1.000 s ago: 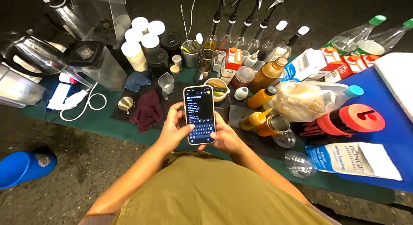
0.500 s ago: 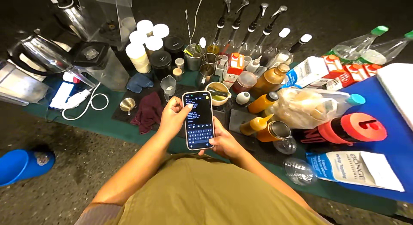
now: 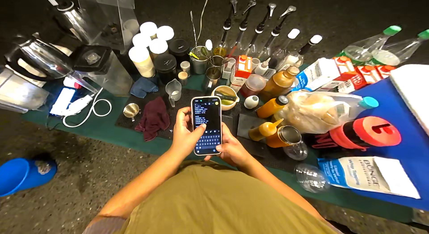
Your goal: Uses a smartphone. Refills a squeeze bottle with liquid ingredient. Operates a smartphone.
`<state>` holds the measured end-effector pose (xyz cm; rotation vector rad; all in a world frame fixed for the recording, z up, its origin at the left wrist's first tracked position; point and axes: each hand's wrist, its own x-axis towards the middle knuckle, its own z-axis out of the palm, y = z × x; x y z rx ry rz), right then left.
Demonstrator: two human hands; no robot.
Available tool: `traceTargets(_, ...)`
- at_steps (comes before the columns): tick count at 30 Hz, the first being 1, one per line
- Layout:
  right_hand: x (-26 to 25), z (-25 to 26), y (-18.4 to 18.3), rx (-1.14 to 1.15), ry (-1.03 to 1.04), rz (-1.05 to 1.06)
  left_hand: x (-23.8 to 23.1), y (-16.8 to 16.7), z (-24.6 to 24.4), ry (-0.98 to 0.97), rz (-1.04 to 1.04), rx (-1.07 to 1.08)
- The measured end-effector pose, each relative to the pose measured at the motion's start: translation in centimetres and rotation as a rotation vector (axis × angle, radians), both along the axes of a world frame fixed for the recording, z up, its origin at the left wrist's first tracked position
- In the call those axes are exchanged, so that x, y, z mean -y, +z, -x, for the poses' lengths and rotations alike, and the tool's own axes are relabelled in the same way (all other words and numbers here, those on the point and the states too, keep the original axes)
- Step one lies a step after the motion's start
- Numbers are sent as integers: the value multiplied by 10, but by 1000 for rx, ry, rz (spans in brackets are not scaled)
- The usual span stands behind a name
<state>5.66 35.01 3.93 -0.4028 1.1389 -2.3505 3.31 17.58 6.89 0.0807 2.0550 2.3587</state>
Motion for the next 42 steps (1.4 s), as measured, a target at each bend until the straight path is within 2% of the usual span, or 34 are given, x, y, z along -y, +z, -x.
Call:
traceTargets(13, -2, -5, -1, -25, 5, -26, -8, 2, -2, 73, -1, 37)
traceTargets(20, -11, -2, -4, 6, 66, 152, 8, -17, -3, -158, -138, -83)
traceTargets(25, -14, -1, 5, 12, 36, 87, 24, -12, -3, -347, -104, -53)
traceTargets(33, -14, 1, 2, -34, 95, 120, 41, -13, -2, -630, -117, -76)
traceTargets(37, -11, 0, 4, -15, 92, 96, 44, -11, -5, -693, -87, -16)
traceTargets(42, -9, 0, 4, -38, 108, 103, 45, -11, -6, -728, -98, -40)
